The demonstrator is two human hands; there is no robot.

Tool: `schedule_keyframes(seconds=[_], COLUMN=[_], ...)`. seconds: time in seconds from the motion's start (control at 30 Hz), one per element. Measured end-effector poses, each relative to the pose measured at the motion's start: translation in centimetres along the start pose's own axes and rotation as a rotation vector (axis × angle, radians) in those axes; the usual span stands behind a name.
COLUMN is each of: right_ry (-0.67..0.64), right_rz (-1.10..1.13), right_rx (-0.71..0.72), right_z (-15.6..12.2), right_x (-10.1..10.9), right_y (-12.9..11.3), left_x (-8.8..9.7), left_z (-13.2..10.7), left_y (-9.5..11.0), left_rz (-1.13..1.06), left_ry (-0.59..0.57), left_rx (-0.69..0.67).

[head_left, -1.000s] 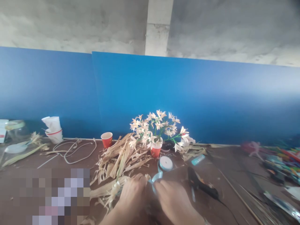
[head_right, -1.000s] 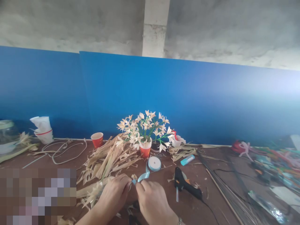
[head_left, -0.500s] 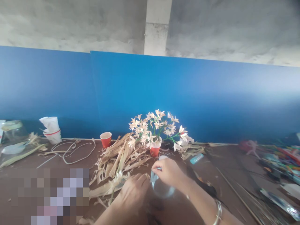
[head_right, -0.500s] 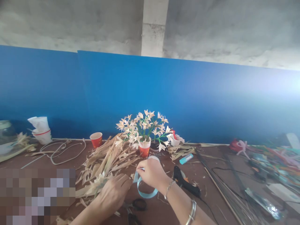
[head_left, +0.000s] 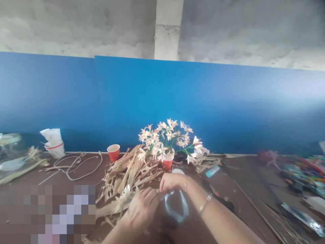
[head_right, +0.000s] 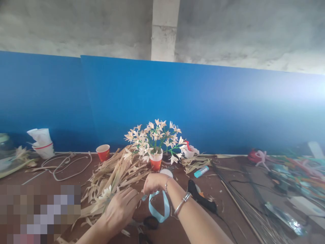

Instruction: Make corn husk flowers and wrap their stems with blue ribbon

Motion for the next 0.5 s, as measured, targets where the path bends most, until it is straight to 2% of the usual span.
schedule_keyframes(seconds=[0.13, 0.27, 0.37, 0.5], right_ry=[-0.020, 0.067, 0.218, 0.523], right_rz=[0.007, 0.004, 0.008, 0.014], right_rx=[0.002, 0.068, 0.161, 0.312], right_z=[0.4, -0.2, -1.6, -4.2], right_x=[-0.1, 0.5, 1.3, 1.3], right_y=[0.3, 0.0, -0.4, -1.1], left_x=[-0.1, -0.3, -0.3, 0.0], left_z=[0.0, -0.1, -0.2, -0.1], left_y=[0.0, -0.3, -0.8, -1.3], left_rz=[-0.010, -0.029, -0.058, -0.081], left_ry=[-0.028, -0.053, -0.043, -0.001], left_rx=[0.032, 0.084, 0.171, 0.262])
Point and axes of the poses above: each hand's wrist, its own z-axis towards the middle knuckle, its own x-axis out of the back of the hand, y = z × x, the point moved 3 cm from there along z, towards the middle knuckle
